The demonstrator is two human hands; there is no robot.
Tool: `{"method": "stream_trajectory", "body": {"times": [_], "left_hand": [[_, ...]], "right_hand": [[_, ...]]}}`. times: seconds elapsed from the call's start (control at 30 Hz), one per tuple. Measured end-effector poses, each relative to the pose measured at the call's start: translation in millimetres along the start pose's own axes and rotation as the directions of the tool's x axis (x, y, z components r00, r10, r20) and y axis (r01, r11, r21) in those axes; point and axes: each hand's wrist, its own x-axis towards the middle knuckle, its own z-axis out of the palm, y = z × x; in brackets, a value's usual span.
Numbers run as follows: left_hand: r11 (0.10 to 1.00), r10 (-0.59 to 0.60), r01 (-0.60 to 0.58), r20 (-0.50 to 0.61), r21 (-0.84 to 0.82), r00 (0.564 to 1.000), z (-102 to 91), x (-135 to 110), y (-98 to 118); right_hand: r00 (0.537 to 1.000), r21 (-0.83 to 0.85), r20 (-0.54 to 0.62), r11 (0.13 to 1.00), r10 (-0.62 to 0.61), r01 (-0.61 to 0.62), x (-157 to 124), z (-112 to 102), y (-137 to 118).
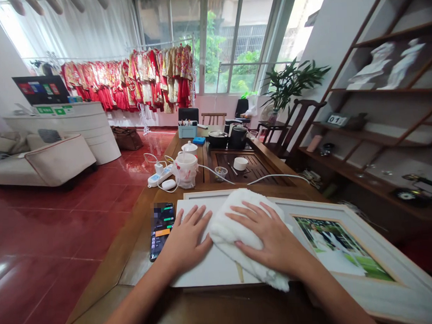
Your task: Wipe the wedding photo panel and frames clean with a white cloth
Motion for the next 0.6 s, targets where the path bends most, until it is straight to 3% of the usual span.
{"method": "stream_trajectory", "body": {"times": [0.13, 0.43, 0.6], "left_hand": [[1.000, -0.003, 0.003, -0.003, 0.004, 1.000, 0.3, 0.3, -0.5], [0.999, -0.025, 0.025, -0.012, -0.024, 1.000, 1.7, 0.7, -5.7], [0.999, -0.003, 0.002, -0.021, -0.041, 1.000, 2.2, 1.1, -7.3]], "right_hand": [[1.000, -0.002, -0.017, 1.000, 0.010, -0.010, 2.9, 0.7, -0.8], [0.998, -0.027, 0.008, 0.997, -0.067, 0.067, -40.3, 2.1, -16.7], [0.998, 0.004, -0.008, 0.998, -0.060, 0.060, -27.2, 2.6, -11.5]]}}
